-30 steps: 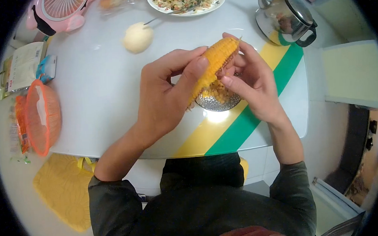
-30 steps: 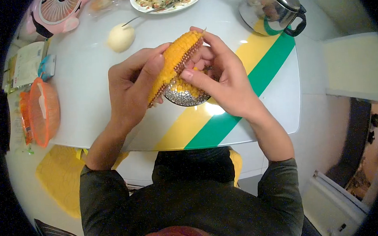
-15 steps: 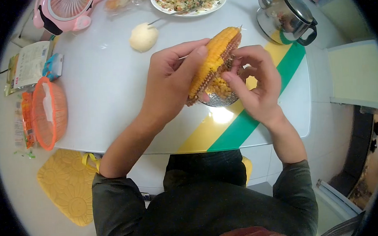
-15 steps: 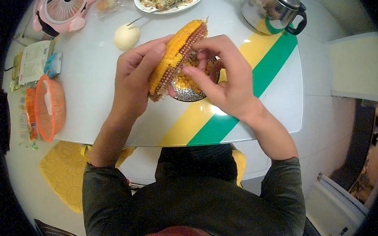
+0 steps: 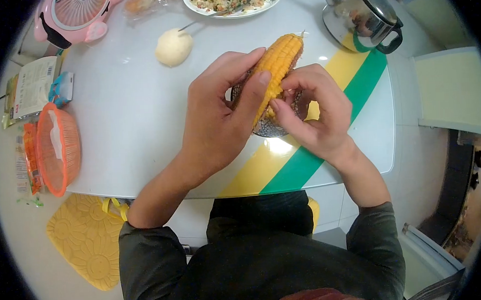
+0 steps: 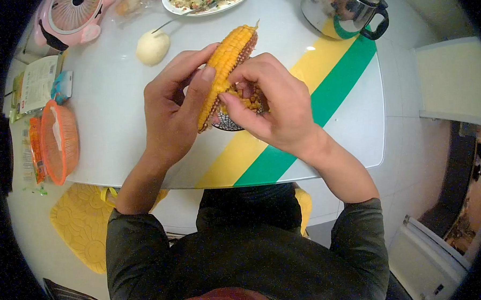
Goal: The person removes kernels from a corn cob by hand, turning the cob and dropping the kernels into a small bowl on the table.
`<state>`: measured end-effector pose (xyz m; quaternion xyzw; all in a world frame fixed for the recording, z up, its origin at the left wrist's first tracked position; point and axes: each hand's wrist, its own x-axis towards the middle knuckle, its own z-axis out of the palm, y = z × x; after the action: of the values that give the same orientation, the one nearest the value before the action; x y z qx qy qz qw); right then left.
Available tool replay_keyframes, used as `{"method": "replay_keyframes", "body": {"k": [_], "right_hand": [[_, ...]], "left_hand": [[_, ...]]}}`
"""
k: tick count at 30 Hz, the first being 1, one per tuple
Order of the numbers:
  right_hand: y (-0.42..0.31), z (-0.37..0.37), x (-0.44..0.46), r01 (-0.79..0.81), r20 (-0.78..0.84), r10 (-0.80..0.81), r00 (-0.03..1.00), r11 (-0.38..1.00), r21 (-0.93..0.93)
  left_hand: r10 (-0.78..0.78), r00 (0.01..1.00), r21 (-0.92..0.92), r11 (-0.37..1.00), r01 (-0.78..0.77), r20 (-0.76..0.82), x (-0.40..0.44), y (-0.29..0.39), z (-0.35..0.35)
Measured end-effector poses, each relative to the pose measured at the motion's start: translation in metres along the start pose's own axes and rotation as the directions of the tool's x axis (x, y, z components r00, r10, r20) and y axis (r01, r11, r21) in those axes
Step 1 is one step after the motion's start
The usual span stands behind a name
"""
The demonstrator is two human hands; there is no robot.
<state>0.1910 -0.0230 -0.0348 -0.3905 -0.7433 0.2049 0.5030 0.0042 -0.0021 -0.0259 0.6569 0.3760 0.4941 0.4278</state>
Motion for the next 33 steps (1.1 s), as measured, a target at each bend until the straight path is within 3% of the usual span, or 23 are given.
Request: {"method": "replay_keyframes", "body": {"k": [8,11,15,18,22,29,32,33], "right_hand": [[0.005,0.000,0.000,0.063,0.054,-0.059,0.997,0.995,-0.081],[0.002,-0.007,0.004,0.050,0.077,-0.049,0.996,0.999,-0.017],[0.002,-0.011,0.003,-0.162,-0.105,0.185,0.977,0.967,0.196],[-0.007,-0.013,0.009,-0.347,0.000,0.423,0.906,0.745,0.570],[-0.004,-0.024,0.015,-0.644,0.347,0.557,0.754,0.524,0.557],[0.003,-0.021,0.013,-0.642,0.390,0.518,0.761,0.515,0.569],[0.002,-0.024,0.014,-0.671,0.415,0.540,0.732,0.468,0.575],[0.001,-0.024,0.013,-0.673,0.417,0.542,0.730,0.465,0.575]], "left_hand": [[0.004,1.000,0.014,1.000,-0.004,0.008,-0.001,-0.001,-0.003],[0.006,0.999,0.005,1.000,-0.006,-0.032,0.001,0.003,-0.007],[-0.009,1.000,0.011,1.000,0.009,-0.013,0.001,0.008,-0.017],[-0.033,0.998,0.004,0.999,0.033,0.044,-0.001,0.005,-0.025],[-0.100,0.982,0.013,0.995,0.099,0.159,-0.001,0.006,-0.039],[-0.068,0.977,-0.105,0.990,0.091,0.203,-0.002,-0.005,-0.041],[-0.094,0.980,-0.065,0.992,0.107,0.177,-0.003,-0.005,-0.037],[-0.034,0.980,-0.016,0.999,0.037,0.196,-0.001,-0.006,-0.037]]}}
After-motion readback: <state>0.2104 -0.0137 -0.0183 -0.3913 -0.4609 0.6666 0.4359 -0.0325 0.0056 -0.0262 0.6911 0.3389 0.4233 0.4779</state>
